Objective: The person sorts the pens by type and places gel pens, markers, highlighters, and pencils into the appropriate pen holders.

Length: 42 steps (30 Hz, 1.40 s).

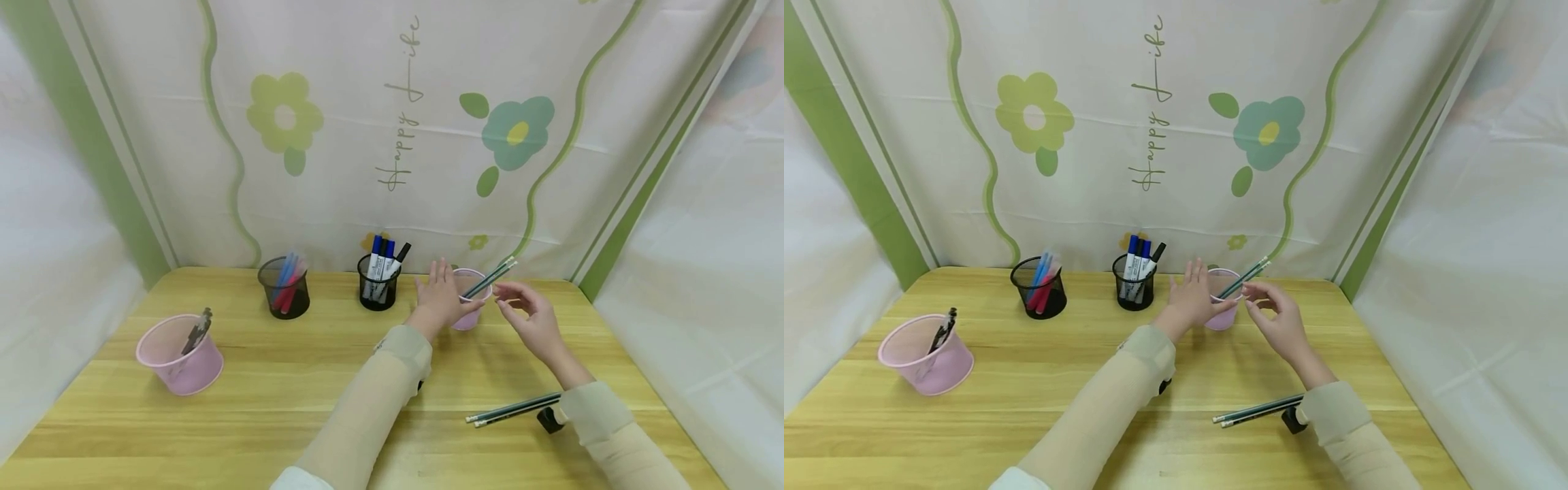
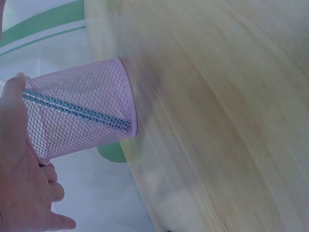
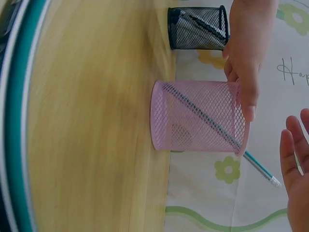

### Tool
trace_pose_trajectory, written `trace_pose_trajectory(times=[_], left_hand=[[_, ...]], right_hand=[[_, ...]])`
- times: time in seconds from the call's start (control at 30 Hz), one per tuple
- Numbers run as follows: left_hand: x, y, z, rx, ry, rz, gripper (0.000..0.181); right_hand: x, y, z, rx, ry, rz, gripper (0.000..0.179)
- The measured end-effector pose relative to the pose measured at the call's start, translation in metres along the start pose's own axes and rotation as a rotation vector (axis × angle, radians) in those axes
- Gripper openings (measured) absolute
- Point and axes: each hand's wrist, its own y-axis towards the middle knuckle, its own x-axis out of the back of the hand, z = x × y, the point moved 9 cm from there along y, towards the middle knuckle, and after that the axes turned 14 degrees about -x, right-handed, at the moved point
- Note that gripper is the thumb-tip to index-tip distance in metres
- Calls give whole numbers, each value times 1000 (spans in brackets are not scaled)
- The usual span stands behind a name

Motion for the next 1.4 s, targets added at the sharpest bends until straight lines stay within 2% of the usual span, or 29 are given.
trace_pose_trajectory(times=[0.27,0.47,0.57,0.8,1.0,1.2,1.4], left_hand=[[0,-1,1,-7,12,4,112],[0,0,2,-1,7,-2,113],[-1,0,2,-1,-5,-5,113],[0,1,3,3,42,6,114],[1,0,1,-1,28,12,114],[1,-2,-1,-1,27,18,113],[0,-2,-1,0,35,25,114]], right_hand=[[-10,-16,2,136,-200,181,39],[-20,-24,-4,171,-226,339,39],[-24,-29,-7,145,-250,426,37],[-39,-44,-19,48,-306,682,26],[-44,-58,-33,-58,-300,841,25],[-43,-73,-37,-143,-228,957,25],[-40,-82,-38,-160,-247,987,24]])
